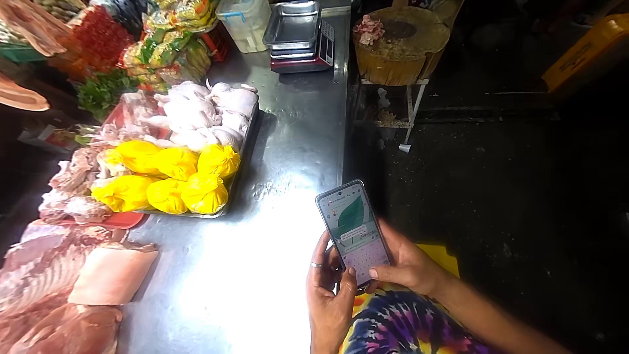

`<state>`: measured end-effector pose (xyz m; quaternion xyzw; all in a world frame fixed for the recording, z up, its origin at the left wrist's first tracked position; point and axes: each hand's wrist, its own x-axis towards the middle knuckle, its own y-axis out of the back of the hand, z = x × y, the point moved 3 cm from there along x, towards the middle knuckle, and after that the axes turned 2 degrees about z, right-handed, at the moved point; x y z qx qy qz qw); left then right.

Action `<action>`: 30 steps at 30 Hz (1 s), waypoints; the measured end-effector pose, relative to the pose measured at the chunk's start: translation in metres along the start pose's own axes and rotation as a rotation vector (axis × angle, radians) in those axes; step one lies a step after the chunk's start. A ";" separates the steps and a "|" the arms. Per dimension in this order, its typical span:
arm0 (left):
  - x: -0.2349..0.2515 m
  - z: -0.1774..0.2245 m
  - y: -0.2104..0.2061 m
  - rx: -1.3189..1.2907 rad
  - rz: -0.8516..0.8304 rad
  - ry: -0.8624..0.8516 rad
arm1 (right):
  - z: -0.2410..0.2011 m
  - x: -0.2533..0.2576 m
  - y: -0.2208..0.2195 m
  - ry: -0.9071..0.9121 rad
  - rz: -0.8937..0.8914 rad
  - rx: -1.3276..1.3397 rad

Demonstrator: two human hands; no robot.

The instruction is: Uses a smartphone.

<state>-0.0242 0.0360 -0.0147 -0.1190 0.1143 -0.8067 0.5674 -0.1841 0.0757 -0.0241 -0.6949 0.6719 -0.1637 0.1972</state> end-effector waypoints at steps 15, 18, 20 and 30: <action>0.001 0.000 0.002 -0.021 -0.017 0.004 | -0.002 0.001 0.000 -0.079 0.022 0.106; 0.001 0.000 0.004 -0.013 -0.042 -0.020 | -0.001 0.002 0.000 -0.064 0.018 0.116; 0.001 0.001 0.003 -0.023 -0.057 -0.028 | -0.001 0.003 -0.001 -0.036 0.031 0.093; 0.002 -0.002 -0.001 0.025 0.009 -0.009 | 0.000 0.004 -0.001 -0.029 0.079 0.103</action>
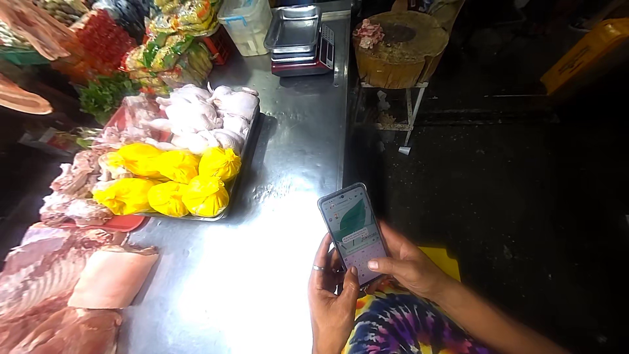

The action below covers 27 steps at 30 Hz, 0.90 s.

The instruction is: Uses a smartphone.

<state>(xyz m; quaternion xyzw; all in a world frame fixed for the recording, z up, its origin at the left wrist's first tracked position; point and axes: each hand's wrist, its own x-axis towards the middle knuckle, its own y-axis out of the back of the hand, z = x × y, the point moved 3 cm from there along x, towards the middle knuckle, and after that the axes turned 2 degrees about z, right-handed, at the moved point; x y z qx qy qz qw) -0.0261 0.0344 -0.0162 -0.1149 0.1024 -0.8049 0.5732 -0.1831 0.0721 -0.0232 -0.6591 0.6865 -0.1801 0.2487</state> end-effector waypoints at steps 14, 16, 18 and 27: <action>-0.001 0.001 0.005 -0.011 0.003 0.031 | -0.001 -0.001 0.001 -0.052 -0.046 0.020; -0.002 -0.001 0.006 -0.012 -0.004 0.028 | 0.000 -0.001 0.002 -0.062 -0.074 0.028; -0.003 -0.001 0.007 -0.019 -0.024 0.024 | 0.000 -0.001 0.002 -0.069 -0.103 0.034; -0.005 -0.007 0.011 -0.085 -0.175 0.037 | 0.001 -0.003 0.005 -0.070 -0.116 0.072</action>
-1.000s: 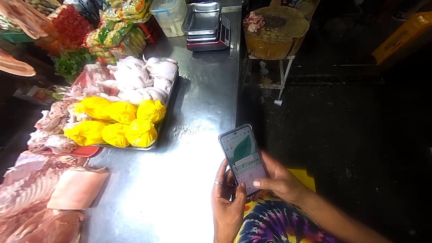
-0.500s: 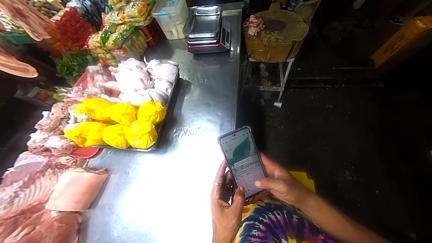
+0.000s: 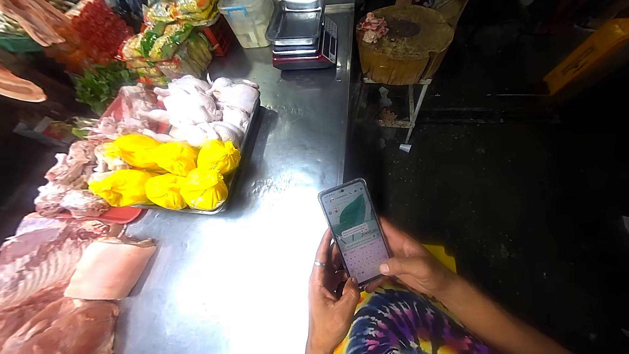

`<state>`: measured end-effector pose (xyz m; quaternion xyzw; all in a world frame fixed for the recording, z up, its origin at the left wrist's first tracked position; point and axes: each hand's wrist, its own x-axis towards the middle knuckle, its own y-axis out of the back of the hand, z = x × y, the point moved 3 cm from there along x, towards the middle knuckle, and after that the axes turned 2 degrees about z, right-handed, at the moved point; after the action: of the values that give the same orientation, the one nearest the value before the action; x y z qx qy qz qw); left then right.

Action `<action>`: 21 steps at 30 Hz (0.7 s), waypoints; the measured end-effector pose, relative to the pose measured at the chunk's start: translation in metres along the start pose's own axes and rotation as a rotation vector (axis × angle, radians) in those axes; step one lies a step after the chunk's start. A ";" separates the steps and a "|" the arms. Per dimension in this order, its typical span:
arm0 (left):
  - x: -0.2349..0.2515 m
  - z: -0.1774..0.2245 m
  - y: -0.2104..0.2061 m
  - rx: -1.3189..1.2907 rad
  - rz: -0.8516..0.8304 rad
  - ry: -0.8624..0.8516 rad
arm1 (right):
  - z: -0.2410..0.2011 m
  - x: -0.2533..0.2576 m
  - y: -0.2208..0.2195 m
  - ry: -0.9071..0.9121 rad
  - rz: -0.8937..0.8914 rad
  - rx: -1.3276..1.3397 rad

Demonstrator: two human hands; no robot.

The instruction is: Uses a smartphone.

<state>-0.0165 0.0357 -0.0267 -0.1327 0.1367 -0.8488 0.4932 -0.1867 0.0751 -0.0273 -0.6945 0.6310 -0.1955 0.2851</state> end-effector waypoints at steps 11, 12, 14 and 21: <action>0.000 -0.005 0.003 0.039 0.040 0.044 | 0.001 0.001 0.002 0.015 -0.036 -0.027; -0.001 -0.004 0.003 0.028 0.032 0.040 | 0.001 0.001 0.002 0.012 -0.032 -0.037; -0.001 -0.003 0.003 0.025 0.028 0.045 | 0.001 0.001 0.002 0.001 -0.025 -0.039; 0.000 -0.002 0.002 0.024 0.035 0.045 | 0.000 0.001 0.002 -0.015 -0.007 -0.014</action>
<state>-0.0154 0.0344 -0.0290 -0.1052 0.1397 -0.8444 0.5064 -0.1883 0.0740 -0.0291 -0.7003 0.6277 -0.1868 0.2840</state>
